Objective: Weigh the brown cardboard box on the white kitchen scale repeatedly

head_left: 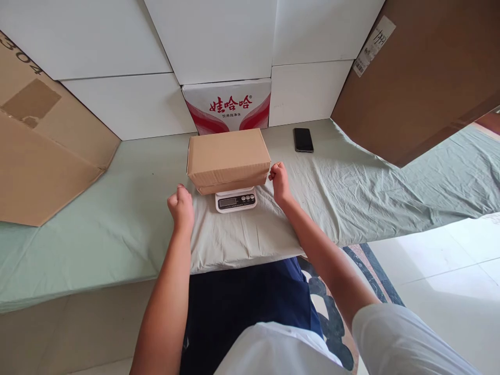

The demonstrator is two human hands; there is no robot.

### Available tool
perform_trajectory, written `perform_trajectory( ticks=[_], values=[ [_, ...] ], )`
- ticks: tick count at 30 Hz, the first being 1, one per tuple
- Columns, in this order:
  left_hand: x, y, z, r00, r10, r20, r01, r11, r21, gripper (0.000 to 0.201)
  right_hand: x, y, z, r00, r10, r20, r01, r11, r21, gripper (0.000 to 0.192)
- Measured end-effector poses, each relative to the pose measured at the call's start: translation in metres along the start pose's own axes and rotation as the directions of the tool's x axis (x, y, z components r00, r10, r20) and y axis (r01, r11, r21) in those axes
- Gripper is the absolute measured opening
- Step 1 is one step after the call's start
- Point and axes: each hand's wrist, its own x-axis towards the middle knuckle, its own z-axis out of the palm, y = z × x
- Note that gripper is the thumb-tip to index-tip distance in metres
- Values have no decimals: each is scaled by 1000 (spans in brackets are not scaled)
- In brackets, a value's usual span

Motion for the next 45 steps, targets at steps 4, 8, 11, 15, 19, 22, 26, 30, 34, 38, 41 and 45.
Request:
perform_trajectory(
  ticks=[4, 8, 11, 15, 19, 22, 26, 30, 34, 38, 41, 45],
  values=[
    [1, 3, 4, 996, -53, -70, 45, 993, -113, 60, 3, -3, -2, 999, 20, 37, -21, 1000, 14, 37],
    [2, 1, 5, 993, 76, -90, -80, 996, -35, 53, 1, -5, -1, 992, -35, 122, 45, 995, -86, 39],
    [5, -3, 5, 988, 135, -74, -134, 991, 25, 41, -3, -5, 1, 981, -112, 158, 138, 977, -160, 36],
    [9, -7, 5, 993, 51, -107, -50, 999, 13, 39, 0, -1, -3, 978, -173, 120, 192, 967, -169, 36],
    [13, -14, 4, 996, 20, -91, -22, 1000, -16, 44, 9, 7, -8, 986, -136, 97, 150, 977, -154, 36],
    [14, -22, 4, 993, 116, -28, -117, 993, -17, 51, 12, 9, -8, 981, -116, 153, 138, 981, -136, 40],
    [13, -31, 6, 968, 242, 71, -236, 968, -79, 71, 10, 2, -5, 974, -97, 205, 120, 987, -105, 51],
    [10, -34, 8, 954, 264, 139, -248, 961, -118, 72, 4, -6, -3, 943, -114, 312, 149, 985, -92, 66],
    [9, -35, 9, 943, 265, 199, -243, 961, -128, 68, -3, -8, -3, 915, -145, 376, 181, 981, -63, 63],
    [8, -35, 8, 946, 236, 220, -210, 968, -137, 67, -6, -6, -2, 912, -133, 387, 176, 981, -79, 67],
    [7, -33, 8, 950, 203, 238, -175, 975, -133, 64, -6, -7, -1, 915, -124, 383, 171, 981, -91, 72],
    [6, -30, 8, 950, 202, 237, -178, 977, -119, 65, -6, -11, 0, 919, -119, 375, 174, 978, -116, 78]
  ],
)
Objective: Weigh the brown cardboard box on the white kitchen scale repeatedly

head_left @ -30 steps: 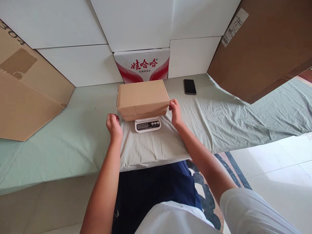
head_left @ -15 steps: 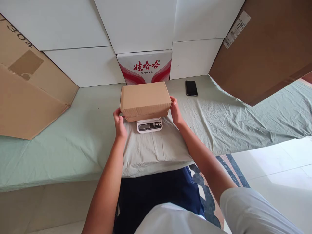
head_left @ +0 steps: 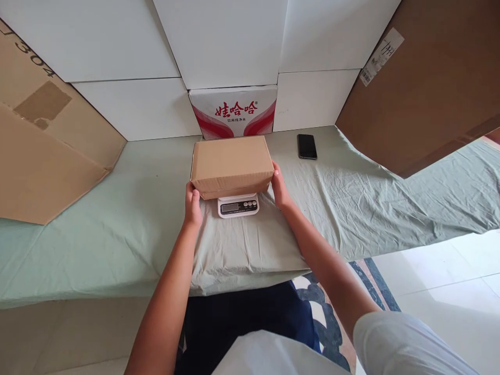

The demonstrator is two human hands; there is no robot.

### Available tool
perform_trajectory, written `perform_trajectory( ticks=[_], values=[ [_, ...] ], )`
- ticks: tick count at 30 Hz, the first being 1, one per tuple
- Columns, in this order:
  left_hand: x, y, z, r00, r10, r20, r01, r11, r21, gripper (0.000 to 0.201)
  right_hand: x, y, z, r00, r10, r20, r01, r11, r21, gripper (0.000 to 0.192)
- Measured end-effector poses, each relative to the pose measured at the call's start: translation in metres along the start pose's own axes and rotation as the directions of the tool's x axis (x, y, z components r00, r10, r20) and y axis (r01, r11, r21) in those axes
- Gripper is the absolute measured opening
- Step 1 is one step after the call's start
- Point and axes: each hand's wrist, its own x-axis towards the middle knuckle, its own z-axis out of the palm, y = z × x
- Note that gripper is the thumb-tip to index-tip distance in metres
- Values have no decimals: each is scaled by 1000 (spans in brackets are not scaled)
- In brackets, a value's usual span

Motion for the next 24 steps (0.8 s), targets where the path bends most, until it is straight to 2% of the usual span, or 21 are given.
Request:
perform_trajectory(
  ticks=[8, 10, 12, 14, 17, 19, 21, 24],
  values=[
    [0, 6, 0, 1000, 8, 20, -8, 1000, 14, 69, -5, 6, 12, 998, -15, -63, 13, 1000, -27, 71],
    [0, 7, 0, 1000, 14, 27, -14, 1000, 22, 67, -1, 11, 7, 996, -12, -83, 8, 998, -55, 69],
    [0, 9, 0, 999, 19, 26, -20, 999, 29, 66, 12, 15, -9, 992, 12, -122, -37, 979, -199, 67],
    [0, 12, 1, 1000, 22, 21, -23, 999, 37, 67, 31, 17, -32, 988, 38, -151, -106, 873, -477, 66],
    [0, 15, 2, 1000, 23, 20, -24, 998, 50, 68, 63, 20, -69, 988, 76, -134, -154, 537, -829, 65],
    [-1, 16, 2, 1000, 21, 22, -23, 998, 52, 67, 76, 23, -86, 983, 151, -108, -157, 368, -916, 67],
    [-1, 16, 2, 1000, 19, 23, -20, 999, 47, 67, 81, 26, -95, 972, 205, -115, -172, 285, -943, 67],
    [-2, 16, 3, 999, 19, 28, -20, 999, 35, 65, 78, 31, -99, 969, 195, -153, -201, 255, -946, 65]
  ],
)
